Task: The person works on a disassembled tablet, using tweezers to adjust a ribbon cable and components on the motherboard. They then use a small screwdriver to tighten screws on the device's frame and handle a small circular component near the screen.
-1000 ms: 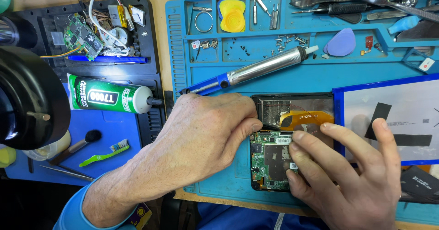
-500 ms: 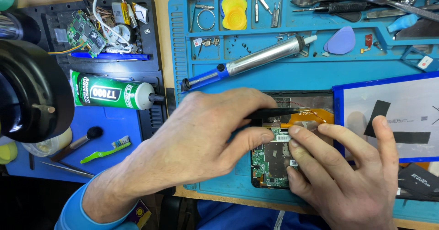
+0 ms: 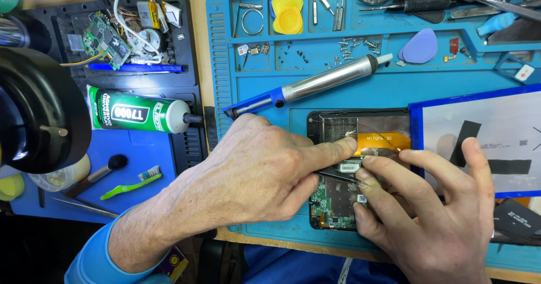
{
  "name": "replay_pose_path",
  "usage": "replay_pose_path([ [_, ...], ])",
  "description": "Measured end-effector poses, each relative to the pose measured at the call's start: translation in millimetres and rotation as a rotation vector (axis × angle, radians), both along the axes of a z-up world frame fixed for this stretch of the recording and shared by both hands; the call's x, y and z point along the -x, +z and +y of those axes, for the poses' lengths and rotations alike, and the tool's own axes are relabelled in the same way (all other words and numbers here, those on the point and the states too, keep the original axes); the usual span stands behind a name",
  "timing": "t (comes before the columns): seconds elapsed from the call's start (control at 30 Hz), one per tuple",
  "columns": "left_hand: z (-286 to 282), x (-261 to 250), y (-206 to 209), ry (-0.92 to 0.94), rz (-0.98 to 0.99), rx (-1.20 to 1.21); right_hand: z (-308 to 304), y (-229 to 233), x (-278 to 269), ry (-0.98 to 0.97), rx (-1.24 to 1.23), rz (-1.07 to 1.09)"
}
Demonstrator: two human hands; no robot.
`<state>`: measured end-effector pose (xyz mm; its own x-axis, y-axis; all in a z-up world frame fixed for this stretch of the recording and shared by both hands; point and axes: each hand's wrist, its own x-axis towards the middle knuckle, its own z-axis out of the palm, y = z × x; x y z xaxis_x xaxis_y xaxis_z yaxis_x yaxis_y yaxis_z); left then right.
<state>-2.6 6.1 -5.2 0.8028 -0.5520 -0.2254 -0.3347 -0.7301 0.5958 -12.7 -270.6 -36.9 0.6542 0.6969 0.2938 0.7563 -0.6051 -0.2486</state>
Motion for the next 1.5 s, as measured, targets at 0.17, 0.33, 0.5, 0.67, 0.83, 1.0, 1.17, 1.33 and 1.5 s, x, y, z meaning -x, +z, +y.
replay_pose_path([
  [0.17,0.6,-1.3,0.2,0.017,-0.006,0.015,0.9,-0.4,-1.1,0.016,-0.025,-0.021],
  [0.33,1.3,-3.3,-0.2,0.040,0.005,0.051,0.1,-0.8,-0.7,0.093,-0.065,-0.032],
  [0.5,1.7,-4.2,-0.7,0.056,0.023,0.056,3.9,1.5,0.1,0.071,-0.022,-0.067],
  [0.67,-0.1,-3.8,-3.1,0.057,0.014,0.034,7.5,6.3,3.8,0.056,0.001,-0.065],
  [0.83,-1.3,-1.0,-7.1,0.055,-0.037,-0.014,8.7,8.1,7.1,0.035,0.034,-0.114],
  [1.0,3.4,-3.3,-1.2,0.028,-0.084,0.093,12.4,17.5,6.7,0.051,-0.023,-0.095],
  [1.17,-1.7,-2.0,36.1,0.104,-0.039,0.181,-35.1,38.7,12.8,-0.052,-0.057,-0.091],
  [1.33,2.5,16.5,65.6,0.213,-0.140,0.130,-113.8,48.3,29.9,-0.443,0.113,-0.051],
  [1.5,1.0,43.5,50.8,0.230,-0.359,-0.162,-125.8,31.3,31.1,-0.431,0.103,0.029],
])
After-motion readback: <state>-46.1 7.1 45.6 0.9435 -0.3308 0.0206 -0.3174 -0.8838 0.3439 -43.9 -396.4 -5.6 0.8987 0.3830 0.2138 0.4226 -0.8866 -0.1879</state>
